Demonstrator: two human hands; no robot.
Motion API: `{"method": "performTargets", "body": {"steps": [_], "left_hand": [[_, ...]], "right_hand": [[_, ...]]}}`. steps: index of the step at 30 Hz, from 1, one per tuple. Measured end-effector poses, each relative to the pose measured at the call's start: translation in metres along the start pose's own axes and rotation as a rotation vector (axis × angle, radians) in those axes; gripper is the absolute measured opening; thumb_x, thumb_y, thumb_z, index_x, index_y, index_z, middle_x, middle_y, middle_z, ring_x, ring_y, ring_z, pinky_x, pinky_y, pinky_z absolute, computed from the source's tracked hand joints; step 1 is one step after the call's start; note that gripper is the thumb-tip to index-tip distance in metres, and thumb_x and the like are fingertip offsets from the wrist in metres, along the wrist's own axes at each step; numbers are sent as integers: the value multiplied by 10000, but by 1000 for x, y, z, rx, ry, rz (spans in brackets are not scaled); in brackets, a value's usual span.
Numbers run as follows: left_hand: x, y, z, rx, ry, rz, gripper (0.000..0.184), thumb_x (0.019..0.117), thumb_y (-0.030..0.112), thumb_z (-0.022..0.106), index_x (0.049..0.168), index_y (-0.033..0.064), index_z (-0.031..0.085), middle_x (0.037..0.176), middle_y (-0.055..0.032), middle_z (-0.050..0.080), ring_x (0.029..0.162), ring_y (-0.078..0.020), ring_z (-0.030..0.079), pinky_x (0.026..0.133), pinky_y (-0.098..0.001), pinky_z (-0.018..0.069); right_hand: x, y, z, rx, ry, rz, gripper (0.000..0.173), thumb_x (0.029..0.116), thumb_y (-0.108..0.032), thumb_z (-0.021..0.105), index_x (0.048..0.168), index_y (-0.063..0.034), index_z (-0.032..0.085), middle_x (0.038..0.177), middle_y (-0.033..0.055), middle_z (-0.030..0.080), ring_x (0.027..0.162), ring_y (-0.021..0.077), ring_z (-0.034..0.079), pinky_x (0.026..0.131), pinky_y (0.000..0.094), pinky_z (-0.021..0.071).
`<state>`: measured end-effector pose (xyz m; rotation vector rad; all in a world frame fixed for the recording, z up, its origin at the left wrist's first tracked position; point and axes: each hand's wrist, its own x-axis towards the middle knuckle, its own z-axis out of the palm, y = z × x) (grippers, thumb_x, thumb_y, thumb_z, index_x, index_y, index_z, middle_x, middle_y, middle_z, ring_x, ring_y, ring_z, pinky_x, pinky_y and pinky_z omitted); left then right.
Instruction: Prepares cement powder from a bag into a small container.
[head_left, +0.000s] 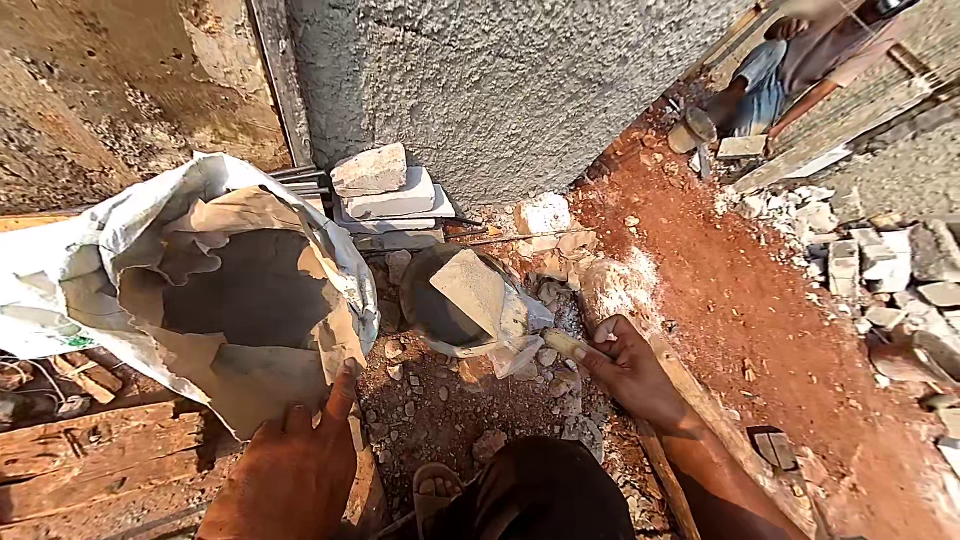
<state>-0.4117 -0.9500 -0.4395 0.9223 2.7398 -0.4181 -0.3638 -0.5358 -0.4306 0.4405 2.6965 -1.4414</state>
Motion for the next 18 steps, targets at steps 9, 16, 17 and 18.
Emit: {"method": "performTargets", "body": {"steps": [9,16,17,18], "left_hand": [[0,-7,0,-57,-51,17,348,990,110,573,1295,-45,635,1664,-87,335,940,-328,709,700,-435,561],[3,-8,-2,-61,-94,12,364,1011,141,538,1326,-18,626,1683,-49,300,961,-315,706,707,-425,558],[4,-8,-4,-61,-107,13,351,1013,137,529,1309,-20,632,1682,-49,301,958,-314,704,705,-426,557],[4,-8,-5,-64,-112,15,341,1009,137,529,1289,-23,641,1677,-52,310,954,-317,704,703,-430,557]], "right_hand": [[50,43,0,-487,4,25,398,950,-241,750,1167,-41,484,723,80,607,600,204,611,606,436,555],[66,41,-9,-651,-69,5,413,935,-255,756,1176,-41,499,703,87,571,580,239,586,582,481,544],[68,40,-9,-666,-77,-1,405,937,-252,756,1167,-41,499,704,88,572,583,240,587,583,481,545],[69,39,-9,-679,-82,-9,403,935,-251,757,1167,-44,501,703,86,576,588,240,595,587,480,549]]}}
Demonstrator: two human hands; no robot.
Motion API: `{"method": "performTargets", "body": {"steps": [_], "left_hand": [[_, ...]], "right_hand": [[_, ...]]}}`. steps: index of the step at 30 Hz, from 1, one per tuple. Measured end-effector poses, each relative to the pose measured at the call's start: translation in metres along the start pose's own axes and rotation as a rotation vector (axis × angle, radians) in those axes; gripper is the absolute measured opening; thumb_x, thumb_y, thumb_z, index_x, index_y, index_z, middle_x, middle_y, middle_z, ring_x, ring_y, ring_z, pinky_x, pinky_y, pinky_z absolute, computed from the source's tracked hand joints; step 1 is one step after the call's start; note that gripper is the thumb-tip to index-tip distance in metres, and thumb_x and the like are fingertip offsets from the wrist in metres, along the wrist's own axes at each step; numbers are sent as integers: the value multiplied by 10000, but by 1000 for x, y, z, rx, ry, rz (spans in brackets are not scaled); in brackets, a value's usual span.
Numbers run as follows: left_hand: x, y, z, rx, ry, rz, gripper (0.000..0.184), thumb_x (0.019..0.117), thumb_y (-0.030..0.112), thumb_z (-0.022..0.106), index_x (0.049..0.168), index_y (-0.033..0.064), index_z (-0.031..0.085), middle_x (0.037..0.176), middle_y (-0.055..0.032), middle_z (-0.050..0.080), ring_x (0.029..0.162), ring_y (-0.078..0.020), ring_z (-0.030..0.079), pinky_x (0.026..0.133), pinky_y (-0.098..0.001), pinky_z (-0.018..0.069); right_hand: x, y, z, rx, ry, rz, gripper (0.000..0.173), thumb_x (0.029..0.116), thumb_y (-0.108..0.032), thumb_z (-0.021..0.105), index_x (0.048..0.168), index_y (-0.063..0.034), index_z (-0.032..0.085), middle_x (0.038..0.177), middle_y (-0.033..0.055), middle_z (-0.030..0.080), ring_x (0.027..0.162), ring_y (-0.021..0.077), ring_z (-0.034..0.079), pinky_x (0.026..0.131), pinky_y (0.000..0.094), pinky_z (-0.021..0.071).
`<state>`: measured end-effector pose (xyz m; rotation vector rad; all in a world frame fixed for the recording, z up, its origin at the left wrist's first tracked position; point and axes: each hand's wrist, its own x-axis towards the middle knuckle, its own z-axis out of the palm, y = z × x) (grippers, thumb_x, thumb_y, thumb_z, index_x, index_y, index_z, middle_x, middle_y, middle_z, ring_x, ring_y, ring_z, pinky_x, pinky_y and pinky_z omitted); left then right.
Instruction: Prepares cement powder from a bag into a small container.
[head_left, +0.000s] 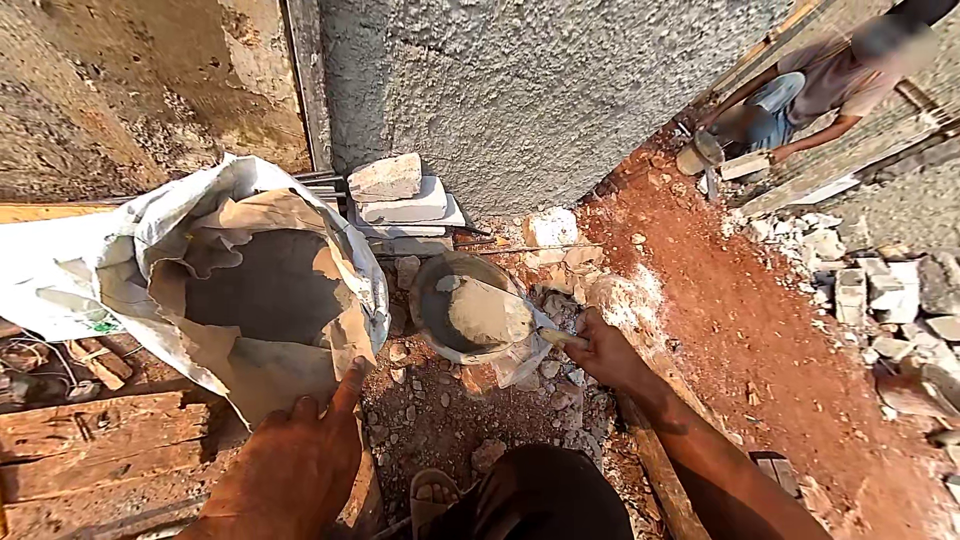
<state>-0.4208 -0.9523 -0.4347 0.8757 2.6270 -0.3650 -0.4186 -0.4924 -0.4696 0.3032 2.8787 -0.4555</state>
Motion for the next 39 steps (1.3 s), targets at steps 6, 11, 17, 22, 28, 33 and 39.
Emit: {"method": "performTargets", "body": {"steps": [6,11,17,22,28,33,39], "left_hand": [[1,0,-1,-10,27,-7,337,1014,150,537,1283,-19,646,1631,-86,391,916,-317,709,671,-428,556],[-1,0,-5,-15,-9,-16,356,1030,129,488,1331,-14,614,1635,-81,378,929,-326,702,671,-435,554],[-1,-2,-9,-40,-35,-35,441,1037,171,493,1450,19,523,1632,-82,377,950,-325,700,699,-434,555],[-2,-5,-11,-34,-42,-9,332,1016,115,504,1297,-11,628,1656,-61,342,964,-320,695,701,-432,554],[-7,-7,-11,-35,-3,-23,342,1026,55,462,1331,-7,604,1638,-86,366,949,-322,690,712,-438,548],[-11,-5,-11,72,50,-44,341,1015,-15,443,1318,-62,590,1508,-227,495,838,-343,694,708,-440,543],[-11,-2,-17,89,-17,-28,360,1016,-28,420,1343,-68,567,1527,-251,460,849,-357,686,700,-448,533]], "right_hand": [[2,-6,-4,-89,-15,-78,424,933,-243,747,1221,-37,515,721,81,612,603,245,625,601,502,565],[-6,-13,-6,-275,99,-244,430,911,-278,710,1223,-28,552,678,99,617,558,304,627,536,551,538],[-21,-36,-12,-510,362,-517,342,931,-253,636,1165,-3,650,891,185,682,644,372,682,489,531,532],[-27,-46,-10,-611,374,-548,305,1002,-239,549,1186,-39,687,858,182,631,626,367,643,466,491,494],[-43,-73,-47,-284,293,-190,377,921,-382,601,1209,-153,684,781,94,684,621,304,650,543,580,511],[-58,-100,-110,113,269,-214,362,904,-413,683,1205,-212,670,804,-19,683,590,104,626,528,314,549],[-67,-154,-151,181,316,-522,419,924,-385,690,1237,-109,648,987,-13,717,772,80,689,658,254,603]]}}
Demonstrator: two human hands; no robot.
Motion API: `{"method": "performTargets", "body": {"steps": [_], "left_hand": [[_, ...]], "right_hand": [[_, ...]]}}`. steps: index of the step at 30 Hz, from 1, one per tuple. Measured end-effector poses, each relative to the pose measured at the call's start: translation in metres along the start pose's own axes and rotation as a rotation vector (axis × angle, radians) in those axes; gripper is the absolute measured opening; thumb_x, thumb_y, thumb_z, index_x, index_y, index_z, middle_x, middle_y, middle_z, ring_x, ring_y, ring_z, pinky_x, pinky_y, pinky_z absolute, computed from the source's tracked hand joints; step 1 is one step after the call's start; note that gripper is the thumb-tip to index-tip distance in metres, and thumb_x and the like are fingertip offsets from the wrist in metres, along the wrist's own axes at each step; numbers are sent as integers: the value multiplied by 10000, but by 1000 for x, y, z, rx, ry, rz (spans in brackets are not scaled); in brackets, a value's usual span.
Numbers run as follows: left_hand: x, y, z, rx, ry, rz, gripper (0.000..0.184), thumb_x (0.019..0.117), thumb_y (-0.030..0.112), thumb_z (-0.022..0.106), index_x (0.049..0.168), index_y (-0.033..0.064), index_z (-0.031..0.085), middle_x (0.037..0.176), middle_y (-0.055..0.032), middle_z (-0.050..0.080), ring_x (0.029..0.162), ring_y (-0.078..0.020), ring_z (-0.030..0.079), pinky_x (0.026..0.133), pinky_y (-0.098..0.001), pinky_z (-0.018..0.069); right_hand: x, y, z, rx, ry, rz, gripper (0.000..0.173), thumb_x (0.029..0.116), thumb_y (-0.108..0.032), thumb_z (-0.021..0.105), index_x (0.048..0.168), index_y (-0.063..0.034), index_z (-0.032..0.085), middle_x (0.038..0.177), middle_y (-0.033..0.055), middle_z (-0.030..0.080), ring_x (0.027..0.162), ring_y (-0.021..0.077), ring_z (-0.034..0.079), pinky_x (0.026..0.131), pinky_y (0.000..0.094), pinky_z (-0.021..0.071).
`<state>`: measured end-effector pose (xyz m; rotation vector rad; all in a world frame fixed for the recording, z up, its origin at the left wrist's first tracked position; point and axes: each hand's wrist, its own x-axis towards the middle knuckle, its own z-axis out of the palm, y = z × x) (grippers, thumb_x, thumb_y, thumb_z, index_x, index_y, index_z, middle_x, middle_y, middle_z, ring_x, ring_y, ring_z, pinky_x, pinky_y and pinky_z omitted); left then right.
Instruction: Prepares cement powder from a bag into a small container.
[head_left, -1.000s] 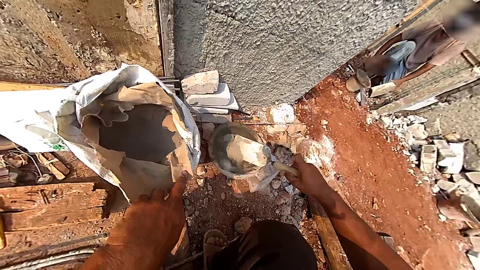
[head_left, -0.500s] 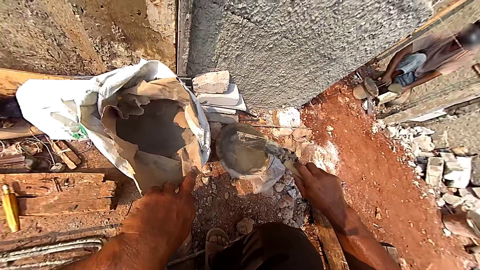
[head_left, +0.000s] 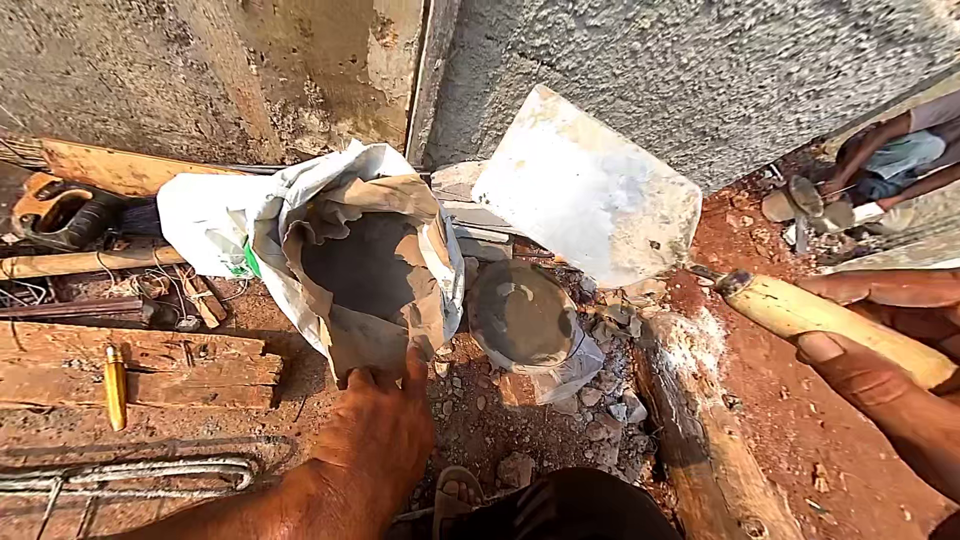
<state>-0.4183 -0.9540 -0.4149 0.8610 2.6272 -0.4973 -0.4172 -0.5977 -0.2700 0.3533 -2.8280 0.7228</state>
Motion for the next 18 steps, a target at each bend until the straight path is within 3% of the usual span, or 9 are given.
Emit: {"method": "performTargets", "body": {"steps": [3,5,7,9,11,14,16,18], "left_hand": [[0,-1,-3,-19,-41,33,360,1005,-42,424,1331,-57,575,1573,-223,413,880,-358,679,707,-454,530],[-1,-1,-3,-33,-39,31,368,1006,-33,427,1344,-58,570,1578,-220,409,868,-354,679,698,-450,528],[-1,-2,-3,-40,-43,36,375,1004,-25,436,1353,-64,565,1590,-219,397,867,-351,685,690,-446,532],[-2,-2,-2,-44,-28,28,369,996,-25,451,1343,-74,567,1556,-225,439,841,-345,689,678,-440,534],[-2,-2,-1,-37,-9,20,340,994,-36,455,1304,-80,588,1513,-228,486,825,-341,693,671,-438,538],[-1,-3,-1,-10,-11,26,352,995,-53,432,1311,-75,585,1533,-215,473,869,-349,693,707,-456,542],[0,-3,2,-2,-16,17,383,993,-66,426,1351,-60,564,1577,-197,424,935,-373,687,710,-465,544],[0,-5,5,11,11,2,389,990,-77,428,1350,-46,571,1550,-195,461,899,-372,689,651,-448,536]], "right_hand": [[23,-39,19,-171,-22,-174,412,914,-409,679,1243,-161,670,977,-24,719,789,72,688,648,302,596],[38,-64,40,-374,-72,-349,415,937,-435,644,1268,-189,680,955,0,708,780,134,676,622,382,558],[55,-104,70,-602,-110,-494,378,966,-414,575,1220,-173,718,765,36,603,578,214,571,458,397,406],[71,-139,101,-748,-247,-533,301,962,-305,558,1184,-172,712,693,54,505,494,245,490,419,379,309],[88,-158,135,-806,-376,-545,177,953,-189,609,1094,-145,707,707,71,511,505,242,518,421,353,344],[108,-157,181,-804,-475,-609,112,982,-70,580,1023,-60,683,768,114,559,596,267,585,466,367,422],[113,-147,203,-773,-465,-669,101,972,-48,573,973,-40,674,750,108,563,629,274,597,480,371,424],[110,-142,214,-755,-462,-684,111,969,-70,577,965,-37,683,750,109,568,632,272,603,478,369,428]]}}
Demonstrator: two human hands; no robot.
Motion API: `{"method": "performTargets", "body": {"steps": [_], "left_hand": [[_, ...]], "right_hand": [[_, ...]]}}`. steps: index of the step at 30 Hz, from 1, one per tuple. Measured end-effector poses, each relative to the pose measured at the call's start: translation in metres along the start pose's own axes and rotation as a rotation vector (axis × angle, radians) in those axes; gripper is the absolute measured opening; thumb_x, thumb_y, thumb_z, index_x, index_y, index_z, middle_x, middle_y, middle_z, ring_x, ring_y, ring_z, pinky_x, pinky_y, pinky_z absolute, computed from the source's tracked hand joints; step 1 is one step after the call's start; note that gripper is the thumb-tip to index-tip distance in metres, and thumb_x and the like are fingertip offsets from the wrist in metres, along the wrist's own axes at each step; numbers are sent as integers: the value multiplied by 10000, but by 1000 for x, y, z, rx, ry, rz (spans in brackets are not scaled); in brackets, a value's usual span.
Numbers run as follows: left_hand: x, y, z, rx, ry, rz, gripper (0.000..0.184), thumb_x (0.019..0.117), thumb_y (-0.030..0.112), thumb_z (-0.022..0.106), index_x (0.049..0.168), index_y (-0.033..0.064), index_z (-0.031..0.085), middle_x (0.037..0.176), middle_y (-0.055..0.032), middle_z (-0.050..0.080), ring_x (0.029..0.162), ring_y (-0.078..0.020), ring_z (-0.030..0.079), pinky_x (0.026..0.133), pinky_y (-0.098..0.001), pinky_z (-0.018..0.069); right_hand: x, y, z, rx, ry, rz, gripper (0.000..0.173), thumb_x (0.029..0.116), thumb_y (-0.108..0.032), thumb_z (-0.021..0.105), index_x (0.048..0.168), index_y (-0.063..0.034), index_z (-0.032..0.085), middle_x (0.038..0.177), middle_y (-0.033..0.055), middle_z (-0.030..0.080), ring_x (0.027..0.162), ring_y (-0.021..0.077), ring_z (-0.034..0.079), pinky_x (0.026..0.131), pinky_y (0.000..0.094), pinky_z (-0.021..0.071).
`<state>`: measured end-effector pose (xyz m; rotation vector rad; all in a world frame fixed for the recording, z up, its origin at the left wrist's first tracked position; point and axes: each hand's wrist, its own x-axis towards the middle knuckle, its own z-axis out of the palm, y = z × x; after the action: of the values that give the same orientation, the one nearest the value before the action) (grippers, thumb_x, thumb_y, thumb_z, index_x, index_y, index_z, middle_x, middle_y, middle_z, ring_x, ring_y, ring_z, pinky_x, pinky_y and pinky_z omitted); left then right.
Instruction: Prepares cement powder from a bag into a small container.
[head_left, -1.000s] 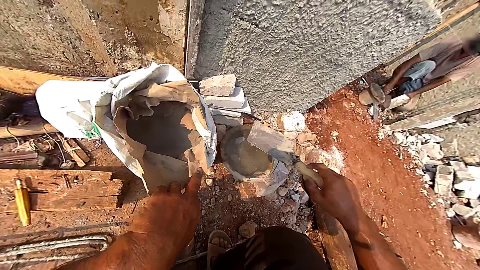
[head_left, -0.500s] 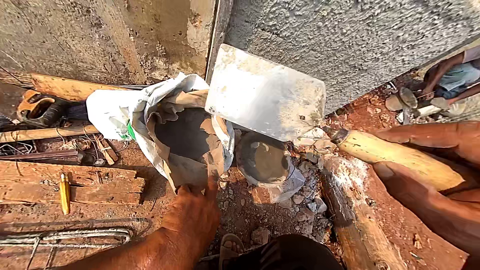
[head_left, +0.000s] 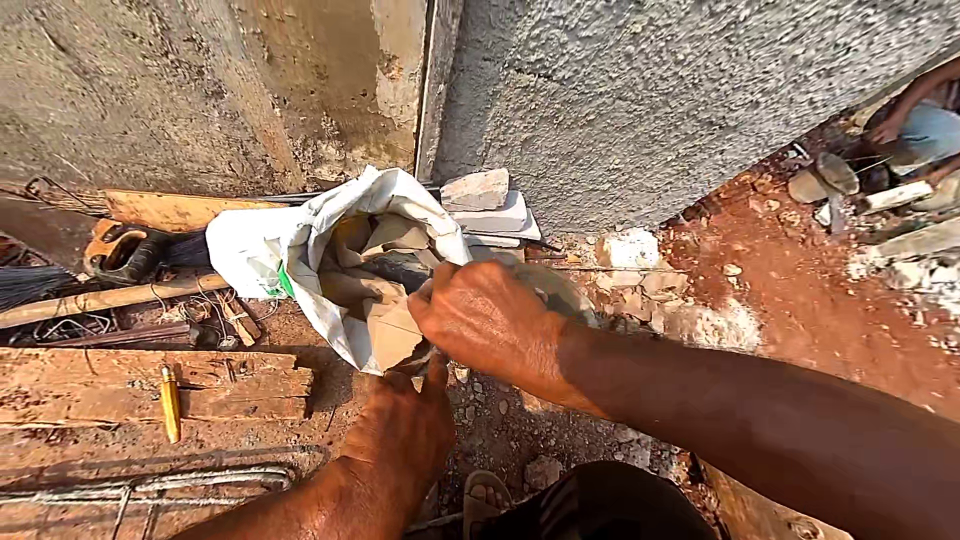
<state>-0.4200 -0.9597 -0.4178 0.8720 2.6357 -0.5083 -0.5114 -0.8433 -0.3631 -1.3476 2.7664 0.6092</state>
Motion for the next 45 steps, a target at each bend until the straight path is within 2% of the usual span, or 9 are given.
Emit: {"method": "performTargets", "body": {"steps": [5,9,14,19,25,32,35,40,45], "left_hand": [[-8,-12,7,-58,169,13,459,965,-66,501,1391,68,606,1483,-161,547,722,-311,683,567,-409,521],[-12,-26,2,-89,287,-51,519,939,-48,551,1427,124,594,1490,-167,541,763,-331,689,472,-372,474],[-18,-35,-2,-27,373,-205,444,934,-42,562,1361,60,629,1358,-211,618,759,-360,693,445,-385,462],[-23,-40,-4,19,276,-253,135,938,-20,564,997,-16,686,902,-196,653,665,-343,672,444,-394,471],[-33,-40,-10,-28,212,-252,153,891,-30,611,773,22,694,741,-157,634,610,-333,662,444,-412,469],[-28,-29,-8,-12,281,-170,118,893,-5,618,827,45,702,700,-125,614,547,-305,627,425,-402,444],[-19,-36,4,6,367,-166,90,855,19,656,915,57,712,851,-135,662,744,-328,674,541,-432,489],[-12,-44,2,82,297,-189,206,888,-39,588,709,42,650,756,-123,642,771,-310,663,614,-429,461],[-20,-43,3,69,260,-184,192,886,-32,597,727,56,656,697,-128,618,707,-329,663,577,-440,467]], "right_hand": [[-34,0,-20,5,-7,88,213,932,-85,636,1128,-84,720,810,148,592,611,301,614,460,385,455],[-59,7,-31,-76,110,96,212,975,-126,525,1077,-74,702,773,124,516,550,279,529,431,361,345],[-49,2,-27,-116,89,24,232,1004,-36,459,1031,-24,689,774,138,526,586,297,553,446,371,380],[-17,0,-1,-126,110,6,214,1001,-12,490,1038,-13,700,822,156,566,610,287,574,457,352,382],[-1,10,-3,-210,268,31,281,1001,35,425,1049,21,701,832,174,588,614,300,582,463,358,389],[-15,12,-1,-83,243,86,224,1006,-47,499,1092,-3,701,853,166,573,594,282,551,454,360,389],[-17,6,17,-42,189,77,212,1001,-74,503,1046,-10,700,816,151,565,580,267,559,439,344,390],[0,1,58,-76,228,59,223,993,-20,488,1036,14,704,863,184,601,634,300,597,477,375,435],[16,9,69,74,88,36,133,974,-32,574,1016,-12,699,845,156,626,742,321,651,551,426,500]]}}
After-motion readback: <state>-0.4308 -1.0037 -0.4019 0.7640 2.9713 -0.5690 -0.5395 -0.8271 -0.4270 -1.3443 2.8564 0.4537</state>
